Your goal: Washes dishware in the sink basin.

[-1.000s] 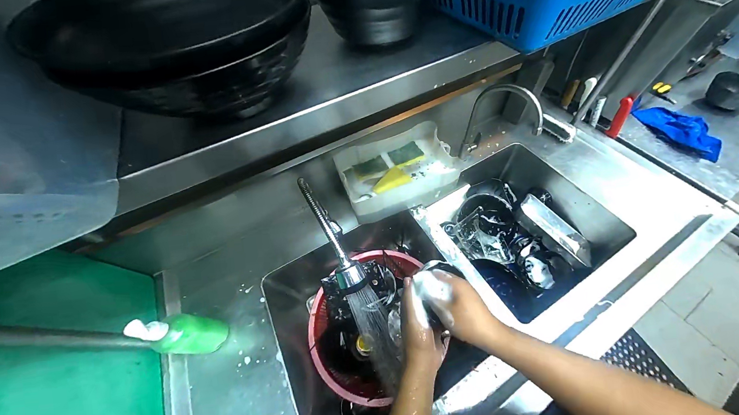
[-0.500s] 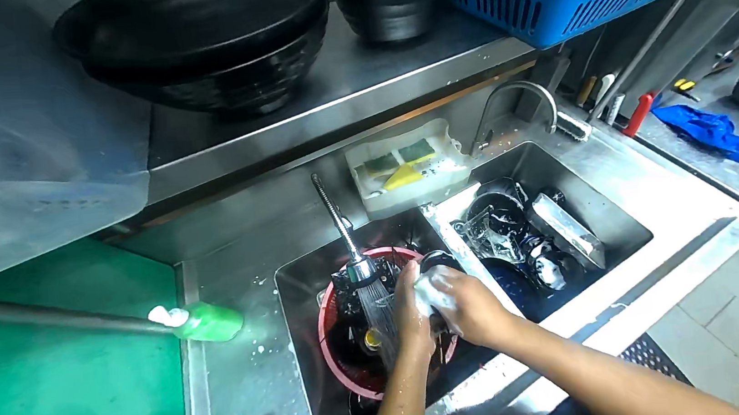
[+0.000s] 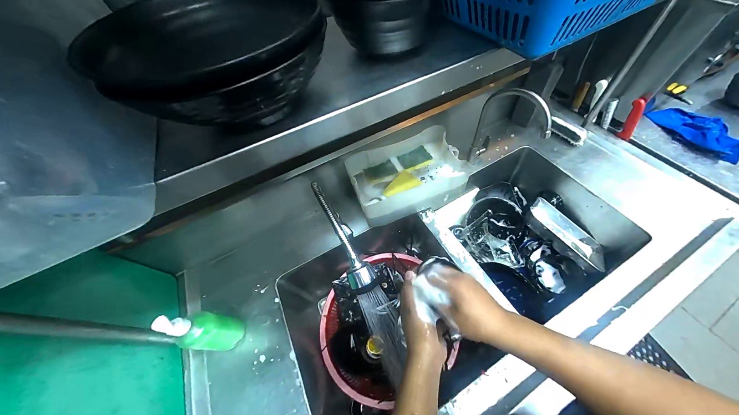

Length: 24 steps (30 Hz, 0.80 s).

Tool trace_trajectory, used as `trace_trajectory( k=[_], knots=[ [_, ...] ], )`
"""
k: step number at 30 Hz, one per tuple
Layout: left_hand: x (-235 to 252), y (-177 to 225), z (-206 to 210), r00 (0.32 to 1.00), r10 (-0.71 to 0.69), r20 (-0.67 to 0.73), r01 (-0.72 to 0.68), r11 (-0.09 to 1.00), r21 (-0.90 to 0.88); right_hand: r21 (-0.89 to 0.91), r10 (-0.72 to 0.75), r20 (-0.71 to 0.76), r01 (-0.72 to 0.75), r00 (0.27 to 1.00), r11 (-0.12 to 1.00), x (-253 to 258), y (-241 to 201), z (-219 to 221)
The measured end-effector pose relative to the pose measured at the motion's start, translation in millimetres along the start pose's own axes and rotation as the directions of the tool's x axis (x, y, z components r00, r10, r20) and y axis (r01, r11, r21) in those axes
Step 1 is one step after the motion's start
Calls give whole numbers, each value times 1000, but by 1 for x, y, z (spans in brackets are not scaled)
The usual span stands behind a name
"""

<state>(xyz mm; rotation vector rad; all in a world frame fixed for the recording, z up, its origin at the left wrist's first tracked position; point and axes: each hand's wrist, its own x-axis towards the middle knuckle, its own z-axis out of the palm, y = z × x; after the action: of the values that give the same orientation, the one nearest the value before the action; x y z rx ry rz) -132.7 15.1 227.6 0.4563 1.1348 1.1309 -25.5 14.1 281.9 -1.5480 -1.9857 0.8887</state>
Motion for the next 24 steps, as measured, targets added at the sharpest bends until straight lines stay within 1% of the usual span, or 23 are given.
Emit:
trace_trajectory(
  k=[2,5,7,9,10,11,13,14,16,17,18,19,20,21,23,24],
  knots=[
    [2,3,-6,1000,-15,5,15,1000,15,-31,-88,101,92,991,995,-6,0,-4],
    [-1,-4,-8,994,-112,-19,112,994,-16,-96,-183,196,204,963,974,-6,7,-6],
    [-4,-5,-11,980,-196,-31,196,981,-13,-123,-218,300,264,929,957,-6,10,-7],
    [-5,-9,-16,973,-232,-17,232,973,2,-141,-244,412,326,878,935,-13,12,-7],
    [-6,-10,-18,971,-239,-3,239,971,8,-142,-252,433,341,865,929,-16,13,-6],
    [-6,-9,-18,970,-244,0,244,970,15,-139,-253,429,340,867,930,-17,14,-6],
    [-6,-3,-13,975,-222,11,222,975,10,-126,-234,352,293,906,948,-13,12,-10],
    [-6,-1,-9,983,-183,15,183,983,13,-97,-205,270,238,941,966,-10,10,-11],
    [-6,2,-1,996,-89,-14,90,995,48,-1,-78,85,79,993,997,-1,7,-9],
    [-6,3,2,999,-30,-23,32,997,74,55,-21,-14,22,1000,998,4,6,-7],
    [-5,5,5,999,21,-30,-19,997,80,88,4,-76,3,997,996,7,4,-5],
    [-4,7,6,998,63,-31,-60,996,72,97,-11,-87,20,996,995,5,1,-4],
    [-2,9,5,995,91,-29,-89,994,63,84,-59,-46,63,997,994,1,-2,-5],
    [1,11,1,995,94,-24,-92,994,61,52,-120,29,118,992,992,-5,-4,-6],
    [6,8,-9,999,51,0,-51,995,87,-25,-237,152,244,960,970,-14,2,-9],
    [4,4,-12,1000,6,4,-7,996,90,-51,-253,189,267,949,962,-17,6,-9]
  ],
)
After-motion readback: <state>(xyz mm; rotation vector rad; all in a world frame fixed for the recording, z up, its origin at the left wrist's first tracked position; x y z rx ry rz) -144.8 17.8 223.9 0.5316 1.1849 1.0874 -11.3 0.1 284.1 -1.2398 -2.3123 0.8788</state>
